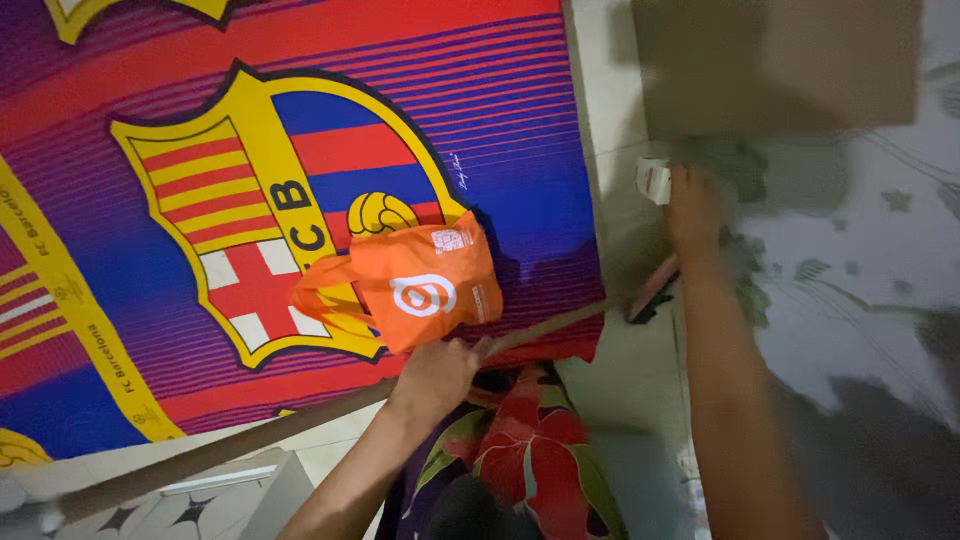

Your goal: The person sweeps the floor using a broom and moves several items including a ring light, an orange bag, and a cardboard sheet to reach different areas.

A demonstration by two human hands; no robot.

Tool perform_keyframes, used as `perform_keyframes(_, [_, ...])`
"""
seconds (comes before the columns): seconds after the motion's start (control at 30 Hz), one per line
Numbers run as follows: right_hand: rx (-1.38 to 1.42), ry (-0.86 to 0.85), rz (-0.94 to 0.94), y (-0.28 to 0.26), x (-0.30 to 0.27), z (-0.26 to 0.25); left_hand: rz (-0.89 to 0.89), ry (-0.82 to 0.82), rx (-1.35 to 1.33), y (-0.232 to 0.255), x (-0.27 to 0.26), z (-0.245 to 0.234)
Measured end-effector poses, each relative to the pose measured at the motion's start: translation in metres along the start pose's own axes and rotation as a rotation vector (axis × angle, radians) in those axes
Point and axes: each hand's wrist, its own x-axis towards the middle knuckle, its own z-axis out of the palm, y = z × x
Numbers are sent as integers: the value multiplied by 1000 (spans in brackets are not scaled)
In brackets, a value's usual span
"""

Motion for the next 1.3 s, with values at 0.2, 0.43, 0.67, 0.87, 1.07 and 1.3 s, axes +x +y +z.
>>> perform_keyframes(0.2, [-10, -12, 10, 6, 76, 72, -3, -38, 10, -6, 22, -47])
perform_keyframes(0.43, [-17, 12, -41, -16, 109, 113, -61, -166, -94, -26, 40, -36])
perform_keyframes(0.67, [366, 183, -410, -157, 62, -15, -47, 50, -41, -24, 32, -8])
perform_keyframes(0.87, [674, -96, -1004, -414, 12, -12, -58, -86, -106, -13, 21, 1])
perform_keyframes(1.07, [405, -553, -991, -421, -1, 8, -47, -98, -84, -3, 12, 28])
perform_keyframes(1.3, [715, 153, -527, -222, 22, -64, -253, -148, -293, 4, 15, 17])
